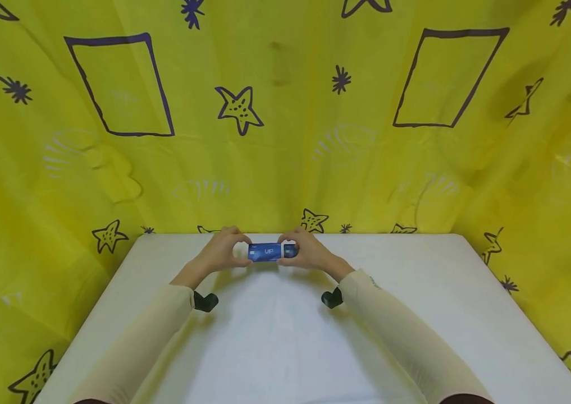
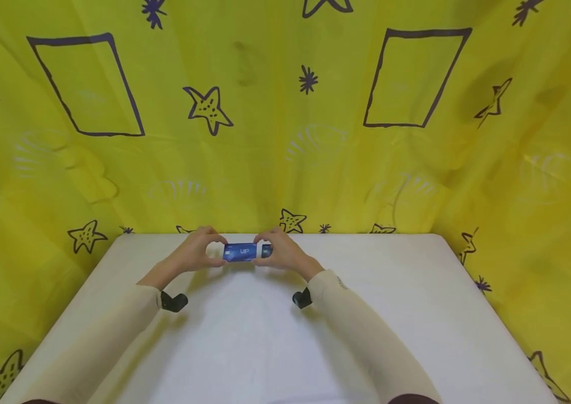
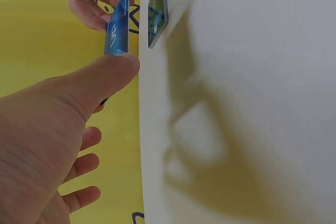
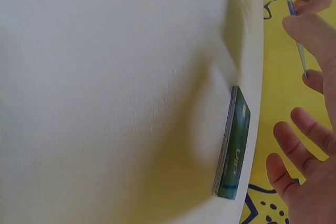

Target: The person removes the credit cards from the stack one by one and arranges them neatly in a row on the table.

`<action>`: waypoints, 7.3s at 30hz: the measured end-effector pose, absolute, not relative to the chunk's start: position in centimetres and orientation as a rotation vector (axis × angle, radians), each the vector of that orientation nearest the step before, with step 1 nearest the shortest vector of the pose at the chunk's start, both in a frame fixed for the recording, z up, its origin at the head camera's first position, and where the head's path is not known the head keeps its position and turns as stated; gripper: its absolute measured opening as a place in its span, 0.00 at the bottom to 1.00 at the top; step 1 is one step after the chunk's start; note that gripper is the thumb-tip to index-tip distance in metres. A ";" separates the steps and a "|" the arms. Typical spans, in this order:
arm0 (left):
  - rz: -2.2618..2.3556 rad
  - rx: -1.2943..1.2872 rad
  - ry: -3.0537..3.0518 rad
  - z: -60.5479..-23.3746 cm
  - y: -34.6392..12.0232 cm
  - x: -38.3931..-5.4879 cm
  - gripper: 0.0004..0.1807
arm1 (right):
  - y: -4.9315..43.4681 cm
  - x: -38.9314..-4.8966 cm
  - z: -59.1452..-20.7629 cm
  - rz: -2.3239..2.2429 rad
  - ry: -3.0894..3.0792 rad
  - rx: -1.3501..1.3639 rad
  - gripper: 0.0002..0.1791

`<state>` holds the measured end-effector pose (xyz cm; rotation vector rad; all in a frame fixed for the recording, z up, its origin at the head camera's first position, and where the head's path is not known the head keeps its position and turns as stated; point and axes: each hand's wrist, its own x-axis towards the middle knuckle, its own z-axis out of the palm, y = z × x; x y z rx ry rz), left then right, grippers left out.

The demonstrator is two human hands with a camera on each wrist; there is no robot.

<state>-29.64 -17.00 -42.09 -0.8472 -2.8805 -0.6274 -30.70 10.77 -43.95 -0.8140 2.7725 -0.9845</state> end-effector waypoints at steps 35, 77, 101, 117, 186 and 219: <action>-0.543 -0.838 -2.926 -42.8 -24.8 -26.5 0.24 | 2.3 -28.6 -45.8 -0.841 2.823 -0.894 0.28; -0.522 -0.677 -3.135 -43.8 -29.9 -23.8 0.25 | -3.9 -26.3 -47.3 -0.609 2.904 -0.880 0.28; -0.611 -0.635 -3.182 -44.2 -30.0 -24.0 0.26 | -4.1 -26.1 -47.8 -0.584 2.941 -0.867 0.30; -0.583 -0.605 -3.182 -44.7 -30.1 -24.0 0.27 | -3.9 -25.8 -47.5 -0.588 2.935 -0.865 0.30; -0.697 -0.650 -3.075 -42.8 -28.5 -24.2 0.33 | 1.2 -28.9 -43.6 -0.727 2.687 -1.033 0.41; -0.775 -0.702 -2.967 -43.2 -20.9 -27.2 0.34 | 8.7 -31.0 -42.8 -0.331 2.970 -1.095 0.36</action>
